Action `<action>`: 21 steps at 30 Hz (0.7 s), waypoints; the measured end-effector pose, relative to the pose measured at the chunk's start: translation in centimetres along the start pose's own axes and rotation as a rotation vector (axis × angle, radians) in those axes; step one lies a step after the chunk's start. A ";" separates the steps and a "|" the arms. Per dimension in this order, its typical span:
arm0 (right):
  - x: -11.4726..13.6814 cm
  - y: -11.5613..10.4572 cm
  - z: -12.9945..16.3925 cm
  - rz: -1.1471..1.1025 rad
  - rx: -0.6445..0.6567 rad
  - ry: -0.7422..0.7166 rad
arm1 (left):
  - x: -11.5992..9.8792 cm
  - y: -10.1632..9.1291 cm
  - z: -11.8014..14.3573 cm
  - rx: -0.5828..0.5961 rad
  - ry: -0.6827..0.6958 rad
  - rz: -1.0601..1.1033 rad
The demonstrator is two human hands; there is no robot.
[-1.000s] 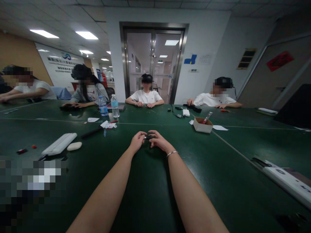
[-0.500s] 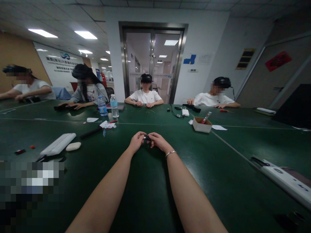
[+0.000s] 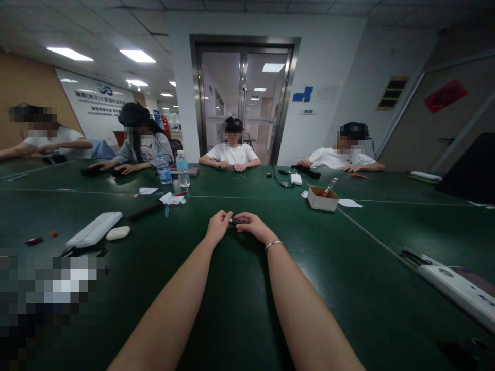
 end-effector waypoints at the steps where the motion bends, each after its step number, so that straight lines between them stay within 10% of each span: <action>1: 0.0 0.0 0.0 0.004 0.006 0.004 | -0.1 0.0 0.1 -0.015 0.006 -0.030; 12: 0.0 -0.2 0.0 -0.118 -0.090 0.020 | 0.0 0.5 -0.2 0.127 -0.077 0.312; 21: 0.4 0.0 0.2 -0.136 -0.096 0.020 | 0.5 0.2 -0.1 0.029 -0.082 0.200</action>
Point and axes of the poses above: each hand's wrist, its own z-axis away from the middle knuckle, its own y-axis out of the palm, x = y × z, the point moved 3 cm from there along -z, towards the middle knuckle, and after that the axes turned 3 degrees about -x, right-handed, at the moved point
